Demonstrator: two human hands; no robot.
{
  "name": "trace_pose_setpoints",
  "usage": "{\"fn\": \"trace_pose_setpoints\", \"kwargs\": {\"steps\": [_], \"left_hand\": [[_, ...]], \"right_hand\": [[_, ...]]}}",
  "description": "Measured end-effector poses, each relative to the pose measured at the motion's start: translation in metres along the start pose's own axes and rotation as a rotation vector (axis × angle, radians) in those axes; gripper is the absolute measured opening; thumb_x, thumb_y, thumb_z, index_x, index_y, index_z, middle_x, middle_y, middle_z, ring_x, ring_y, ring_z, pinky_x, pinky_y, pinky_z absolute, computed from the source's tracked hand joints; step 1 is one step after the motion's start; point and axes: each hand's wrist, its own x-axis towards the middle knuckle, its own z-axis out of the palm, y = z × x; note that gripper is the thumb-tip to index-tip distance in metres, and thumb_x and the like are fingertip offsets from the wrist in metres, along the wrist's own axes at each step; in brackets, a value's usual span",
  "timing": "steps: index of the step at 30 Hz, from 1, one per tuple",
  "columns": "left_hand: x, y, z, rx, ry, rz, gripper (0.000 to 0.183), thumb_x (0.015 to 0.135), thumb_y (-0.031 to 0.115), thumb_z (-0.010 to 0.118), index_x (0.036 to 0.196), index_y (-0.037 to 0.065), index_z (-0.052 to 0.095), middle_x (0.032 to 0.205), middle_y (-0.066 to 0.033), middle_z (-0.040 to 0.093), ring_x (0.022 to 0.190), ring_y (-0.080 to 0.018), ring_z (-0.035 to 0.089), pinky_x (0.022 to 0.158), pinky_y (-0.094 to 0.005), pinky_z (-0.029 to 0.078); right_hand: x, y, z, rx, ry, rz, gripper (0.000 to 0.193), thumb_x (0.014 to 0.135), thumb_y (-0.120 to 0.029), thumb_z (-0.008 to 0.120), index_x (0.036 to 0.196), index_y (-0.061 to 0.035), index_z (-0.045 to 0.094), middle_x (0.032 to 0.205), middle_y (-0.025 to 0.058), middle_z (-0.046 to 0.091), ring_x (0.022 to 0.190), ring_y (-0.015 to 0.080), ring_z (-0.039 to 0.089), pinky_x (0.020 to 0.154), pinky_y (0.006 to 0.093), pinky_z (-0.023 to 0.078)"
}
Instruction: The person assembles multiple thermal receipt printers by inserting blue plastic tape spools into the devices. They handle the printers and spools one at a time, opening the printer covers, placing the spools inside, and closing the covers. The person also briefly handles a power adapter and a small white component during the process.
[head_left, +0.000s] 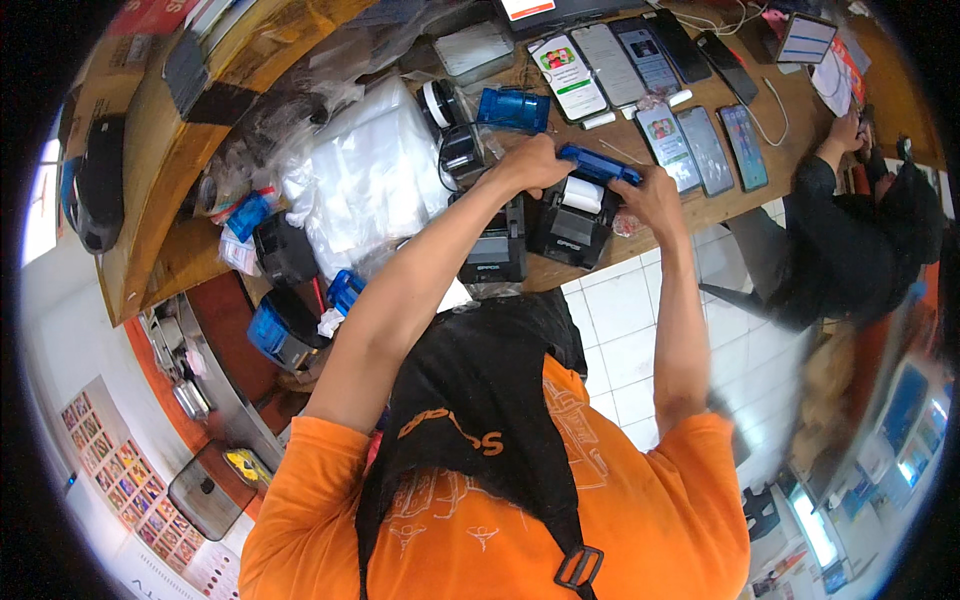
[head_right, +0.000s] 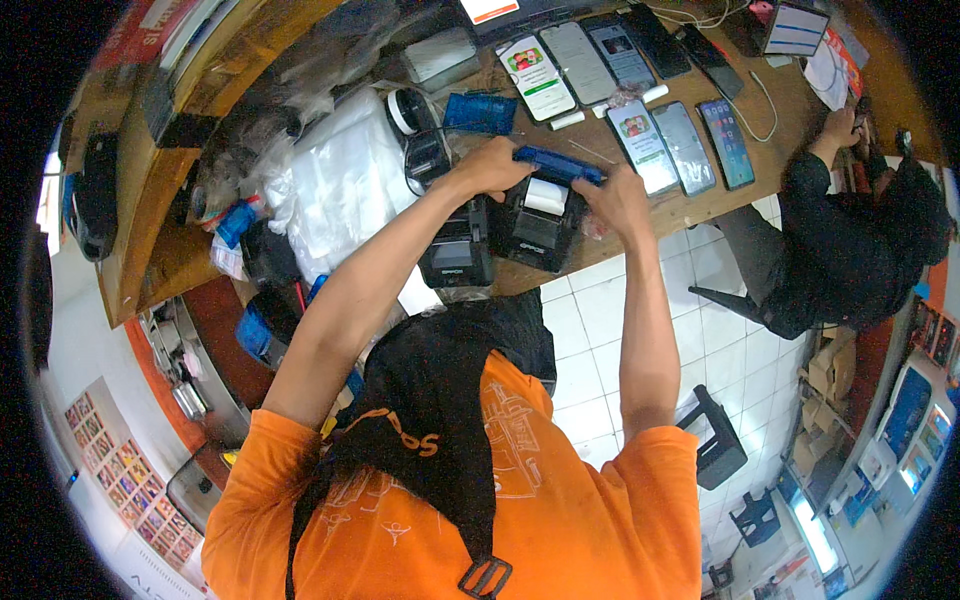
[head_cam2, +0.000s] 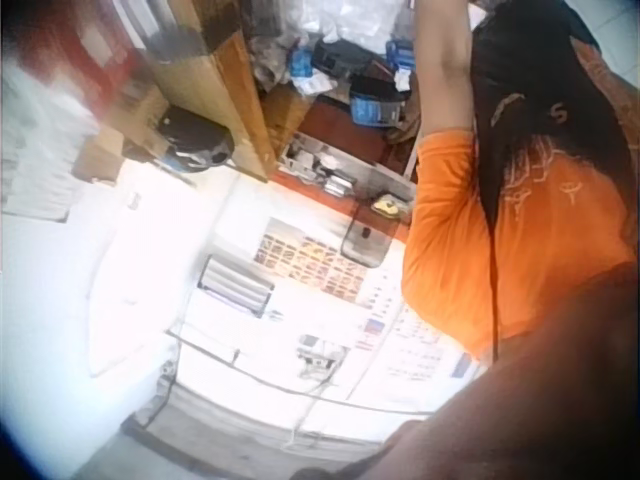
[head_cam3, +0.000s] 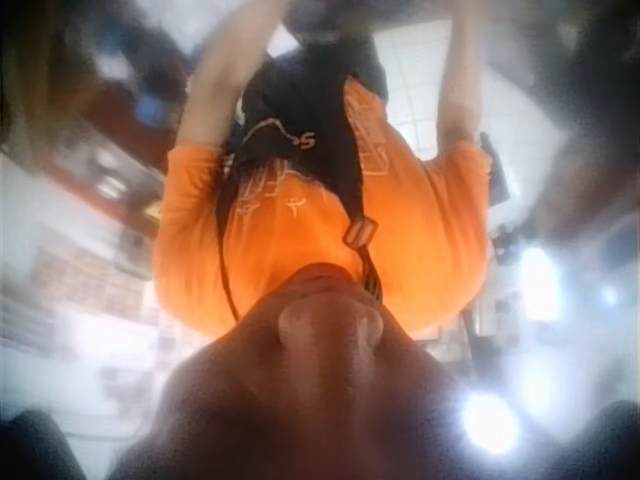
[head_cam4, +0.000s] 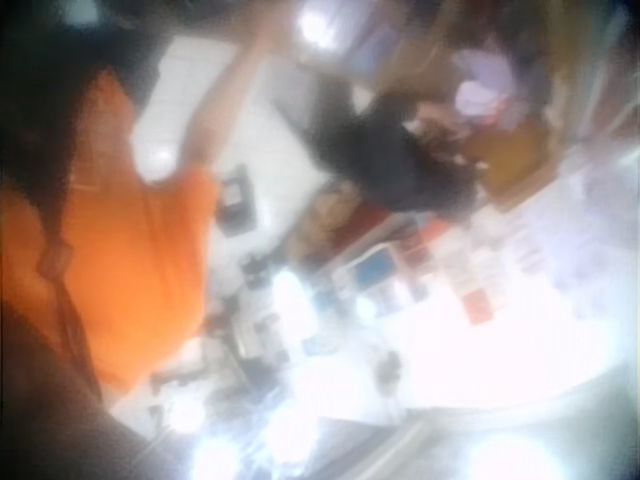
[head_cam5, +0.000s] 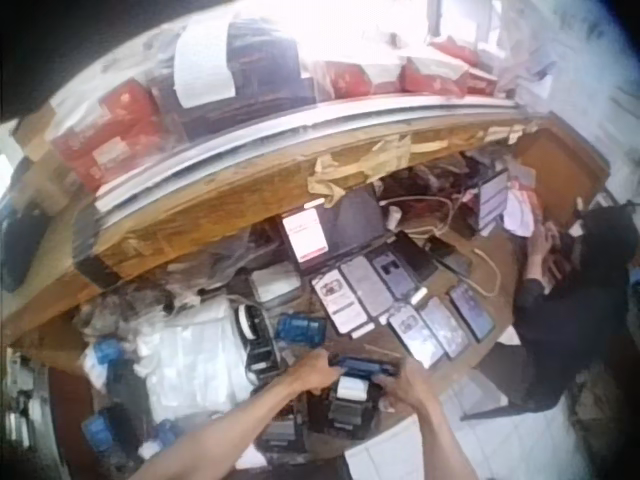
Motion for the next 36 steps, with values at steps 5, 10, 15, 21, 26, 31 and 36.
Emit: {"fn": "trace_pose_setpoints", "kwargs": {"steps": [5,10,15,21,26,31,36], "left_hand": [[-0.002,-0.010,-0.006,0.052,-0.081,0.119,0.037,0.096,0.026,0.068,0.114,-0.006,0.070,0.097,-0.0232,0.075,0.068,-0.0306,0.077,0.068,-0.0401,0.061],[-0.003,-0.015,-0.004,0.024,-0.084,0.201,0.037,0.097,0.020,0.066,0.122,-0.006,0.064,0.102,-0.0236,0.073,0.068,-0.0307,0.076,0.065,-0.0416,0.060],[-0.004,-0.020,-0.006,-0.010,-0.120,0.263,0.038,0.098,0.015,0.064,0.130,-0.006,0.058,0.109,-0.0236,0.070,0.075,-0.0305,0.077,0.065,-0.0408,0.061],[-0.010,-0.024,-0.014,-0.143,-0.180,0.200,0.044,0.098,0.012,0.063,0.137,-0.007,0.053,0.122,-0.0248,0.064,0.080,-0.0324,0.076,0.062,-0.0380,0.065],[-0.018,-0.020,-0.011,-0.106,-0.048,0.218,0.045,0.098,0.018,0.065,0.136,-0.006,0.057,0.112,-0.0251,0.069,0.081,-0.0328,0.076,0.066,-0.0414,0.062],[-0.026,-0.006,-0.008,0.050,0.326,0.341,0.036,0.096,0.031,0.064,0.112,0.001,0.075,0.092,-0.0282,0.075,0.090,-0.0423,0.074,0.084,-0.0488,0.057],[-0.049,-0.001,-0.033,-0.121,0.323,0.193,0.041,0.099,0.033,0.058,0.107,-0.003,0.075,0.095,-0.0249,0.076,0.090,-0.0372,0.076,0.086,-0.0458,0.057]], "right_hand": [[-0.003,-0.005,0.002,-0.062,-0.014,-0.156,0.043,0.082,-0.030,0.083,0.099,0.0087,0.076,0.072,0.0249,0.071,0.066,0.0348,0.074,0.067,0.0444,0.057],[-0.001,-0.009,-0.005,-0.056,-0.111,-0.183,0.040,0.083,-0.026,0.081,0.107,0.0053,0.076,0.077,0.0251,0.073,0.071,0.0361,0.074,0.071,0.0447,0.057],[-0.003,-0.008,-0.004,-0.041,-0.101,-0.229,0.038,0.086,-0.024,0.078,0.113,0.0023,0.076,0.092,0.0274,0.075,0.086,0.0412,0.075,0.079,0.0475,0.057],[-0.012,-0.015,0.010,-0.036,-0.016,-0.183,0.041,0.087,-0.023,0.078,0.120,-0.0003,0.073,0.101,0.0282,0.075,0.097,0.0441,0.074,0.086,0.0477,0.058],[-0.016,-0.015,0.019,0.180,0.047,-0.256,0.049,0.090,-0.024,0.079,0.129,0.0021,0.067,0.108,0.0275,0.075,0.100,0.0406,0.075,0.087,0.0451,0.058],[-0.052,-0.035,0.023,0.254,0.343,0.012,0.047,0.090,-0.026,0.081,0.119,0.0070,0.065,0.105,0.0221,0.074,0.086,0.0316,0.073,0.079,0.0424,0.056],[-0.074,-0.035,0.035,-0.003,0.238,-0.332,0.031,0.089,-0.012,0.078,0.116,-0.0010,0.067,0.099,0.0185,0.068,0.086,0.0348,0.065,0.078,0.0447,0.052]]}}
